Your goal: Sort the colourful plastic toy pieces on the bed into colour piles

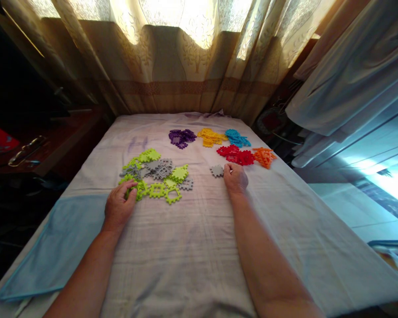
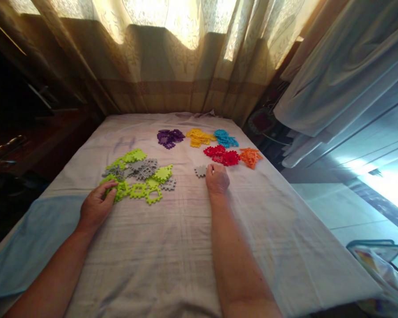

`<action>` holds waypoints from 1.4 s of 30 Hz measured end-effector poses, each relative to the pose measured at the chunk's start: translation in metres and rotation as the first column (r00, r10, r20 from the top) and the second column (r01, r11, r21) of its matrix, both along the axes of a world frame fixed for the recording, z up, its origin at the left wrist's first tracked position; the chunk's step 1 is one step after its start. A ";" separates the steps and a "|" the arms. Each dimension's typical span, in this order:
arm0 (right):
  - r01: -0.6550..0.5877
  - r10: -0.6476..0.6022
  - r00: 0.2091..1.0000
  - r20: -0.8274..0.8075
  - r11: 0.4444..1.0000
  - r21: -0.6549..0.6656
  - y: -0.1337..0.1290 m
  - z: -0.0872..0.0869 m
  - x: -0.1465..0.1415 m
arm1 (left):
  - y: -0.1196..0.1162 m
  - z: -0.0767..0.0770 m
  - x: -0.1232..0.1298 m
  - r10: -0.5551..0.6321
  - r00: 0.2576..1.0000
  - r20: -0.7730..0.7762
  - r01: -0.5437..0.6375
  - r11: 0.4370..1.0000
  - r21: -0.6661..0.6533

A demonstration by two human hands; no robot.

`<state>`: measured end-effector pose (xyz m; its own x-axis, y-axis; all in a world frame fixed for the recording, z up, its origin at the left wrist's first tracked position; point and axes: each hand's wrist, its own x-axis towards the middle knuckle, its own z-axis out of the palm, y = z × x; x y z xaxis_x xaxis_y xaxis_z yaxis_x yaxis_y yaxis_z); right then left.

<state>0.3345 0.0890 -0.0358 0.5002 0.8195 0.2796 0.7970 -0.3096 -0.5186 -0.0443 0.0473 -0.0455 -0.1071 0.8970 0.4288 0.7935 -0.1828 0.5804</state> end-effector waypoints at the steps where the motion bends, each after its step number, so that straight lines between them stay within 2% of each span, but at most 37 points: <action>1: -0.004 0.004 1.000 0.008 1.000 0.003 -0.001 0.000 0.000 | 0.000 0.000 0.000 0.000 1.000 0.000 0.000 1.000 0.001; 8: -0.088 0.098 0.991 0.088 0.990 -0.106 -0.006 0.000 -0.010 | 0.001 -0.002 -0.001 -0.006 1.000 -0.007 0.006 1.000 0.012; 12: -0.113 0.118 0.985 0.129 0.993 -0.043 -0.007 0.004 -0.014 | 0.002 -0.002 -0.001 -0.012 1.000 -0.019 0.013 1.000 0.014; 15: -0.214 0.215 0.968 0.128 0.977 -0.018 -0.006 0.013 -0.023 | 0.001 -0.001 0.000 -0.012 1.000 -0.026 0.013 1.000 0.012; 17: -0.343 0.347 0.934 0.089 0.937 -0.060 -0.007 0.020 -0.033 | 0.001 -0.001 0.000 -0.014 1.000 -0.028 0.014 1.000 0.008; 20: -0.539 0.548 0.837 0.011 0.827 -0.162 -0.011 0.028 -0.050 | 0.001 -0.001 0.000 -0.016 0.999 -0.030 0.016 1.000 0.000; 23: -0.634 0.661 0.750 0.024 0.729 -0.258 -0.017 0.032 -0.063 | 0.001 -0.001 0.000 -0.017 0.999 -0.030 0.016 1.000 -0.007; 25: -0.644 0.697 0.711 0.089 0.697 -0.315 -0.021 0.034 -0.069 | 0.001 -0.001 0.000 -0.016 0.999 -0.028 0.015 1.000 -0.006; 29: -0.635 0.723 0.673 0.157 0.674 -0.379 -0.025 0.038 -0.076 | 0.000 -0.001 0.000 -0.018 1.000 -0.024 0.017 1.000 -0.003; 33: -0.643 0.735 0.668 0.121 0.650 -0.405 -0.026 0.044 -0.077 | 0.000 -0.001 0.001 -0.013 1.000 -0.023 0.013 1.000 0.005; 42: -0.683 0.788 0.616 0.014 0.542 -0.490 -0.028 0.060 -0.059 | 0.000 0.000 0.000 -0.013 1.000 -0.028 0.013 1.000 -0.007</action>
<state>0.2754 0.0607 0.0240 -0.3613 0.9201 -0.1511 0.9062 0.3083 -0.2895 -0.0439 0.0475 -0.0457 -0.0831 0.9012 0.4253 0.8072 -0.1893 0.5591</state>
